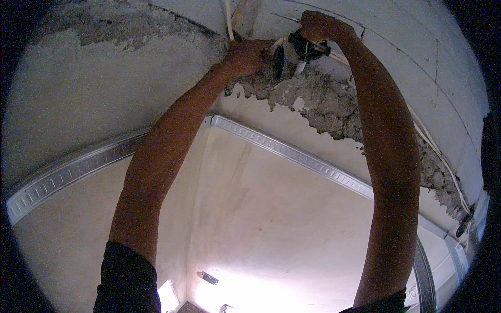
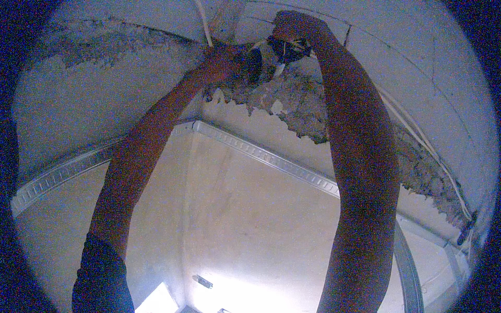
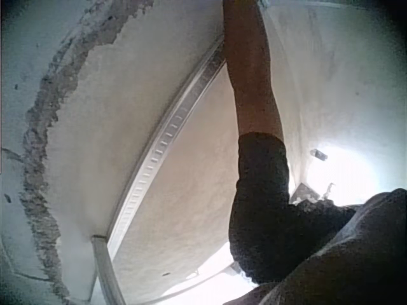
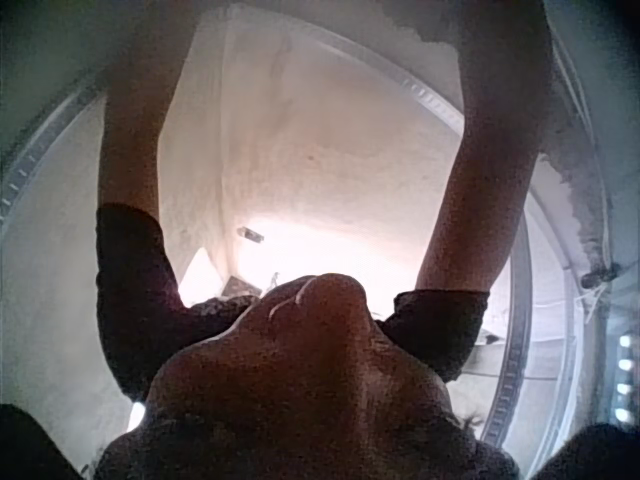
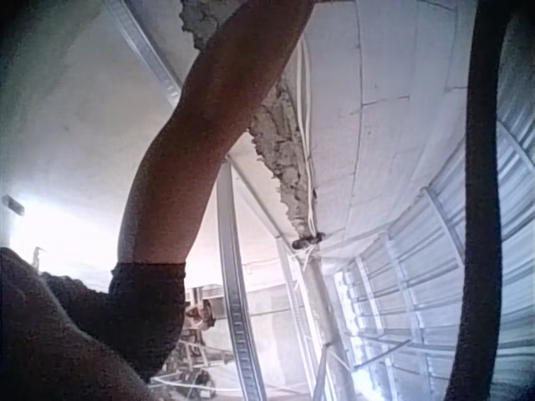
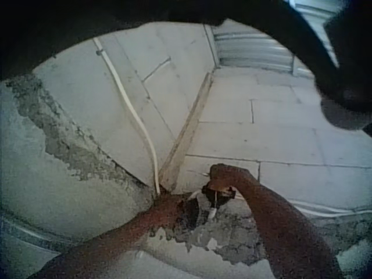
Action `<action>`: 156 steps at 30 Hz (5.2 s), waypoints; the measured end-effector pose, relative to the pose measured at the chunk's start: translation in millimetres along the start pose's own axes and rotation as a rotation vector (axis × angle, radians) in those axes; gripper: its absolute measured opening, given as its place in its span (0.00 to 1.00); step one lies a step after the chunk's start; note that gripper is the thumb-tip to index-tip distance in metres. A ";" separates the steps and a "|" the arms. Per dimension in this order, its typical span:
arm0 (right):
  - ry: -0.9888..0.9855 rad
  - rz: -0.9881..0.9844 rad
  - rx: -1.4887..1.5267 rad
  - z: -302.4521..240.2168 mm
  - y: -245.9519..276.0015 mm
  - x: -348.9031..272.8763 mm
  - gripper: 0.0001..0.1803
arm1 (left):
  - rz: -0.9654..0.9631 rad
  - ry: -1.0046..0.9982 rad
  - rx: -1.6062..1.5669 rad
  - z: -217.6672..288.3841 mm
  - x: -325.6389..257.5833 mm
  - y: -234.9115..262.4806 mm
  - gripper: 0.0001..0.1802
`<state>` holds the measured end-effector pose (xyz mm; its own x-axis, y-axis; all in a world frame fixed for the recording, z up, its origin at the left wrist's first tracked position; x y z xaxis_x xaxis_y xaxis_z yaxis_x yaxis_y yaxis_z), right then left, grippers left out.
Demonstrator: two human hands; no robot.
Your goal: The person uses pliers to strip and connect wires to a ceiling-mounted electrical junction box. They repeatedly twist and secure wires within the box while working overhead.
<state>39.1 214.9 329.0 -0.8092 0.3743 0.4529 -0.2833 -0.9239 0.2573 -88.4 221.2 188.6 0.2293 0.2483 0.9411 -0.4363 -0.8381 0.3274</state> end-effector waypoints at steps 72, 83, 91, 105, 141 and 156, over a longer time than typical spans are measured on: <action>-0.353 -0.180 0.466 -16.6 63.8 -47.0 0.16 | -0.827 -0.170 0.833 -25.4 40.3 34.0 0.23; -0.499 -0.162 0.533 -20.9 75.2 -65.2 0.12 | -0.461 -0.389 0.733 -14.7 60.8 29.2 0.29; -0.389 0.136 0.466 -6.4 72.8 -71.2 0.15 | -0.293 -0.444 0.802 -0.9 63.5 19.0 0.19; -0.371 -0.020 0.383 -0.7 64.9 -55.0 0.16 | -0.394 -0.113 0.522 12.2 52.0 27.6 0.28; -0.207 0.283 0.005 -96.6 118.1 -91.4 0.13 | 0.083 -0.427 0.273 8.3 52.6 45.1 0.06; -0.448 0.631 0.503 -97.0 79.0 -94.7 0.13 | 0.269 -0.479 0.529 -11.6 51.5 15.2 0.14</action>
<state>43.4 98.7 223.6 -0.4327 -0.0941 0.8966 0.4843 -0.8631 0.1431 -93.3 226.9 243.0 0.5789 -0.1342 0.8043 -0.0833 -0.9909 -0.1054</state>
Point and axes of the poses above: each hand's wrist, its own x-axis towards the middle knuckle, its own y-axis out of the back of the hand, z = x × y, the point moved 8 cm from there along x, towards the middle knuckle, and after that the axes turned 1 degree about y, right-handed, at the moved point
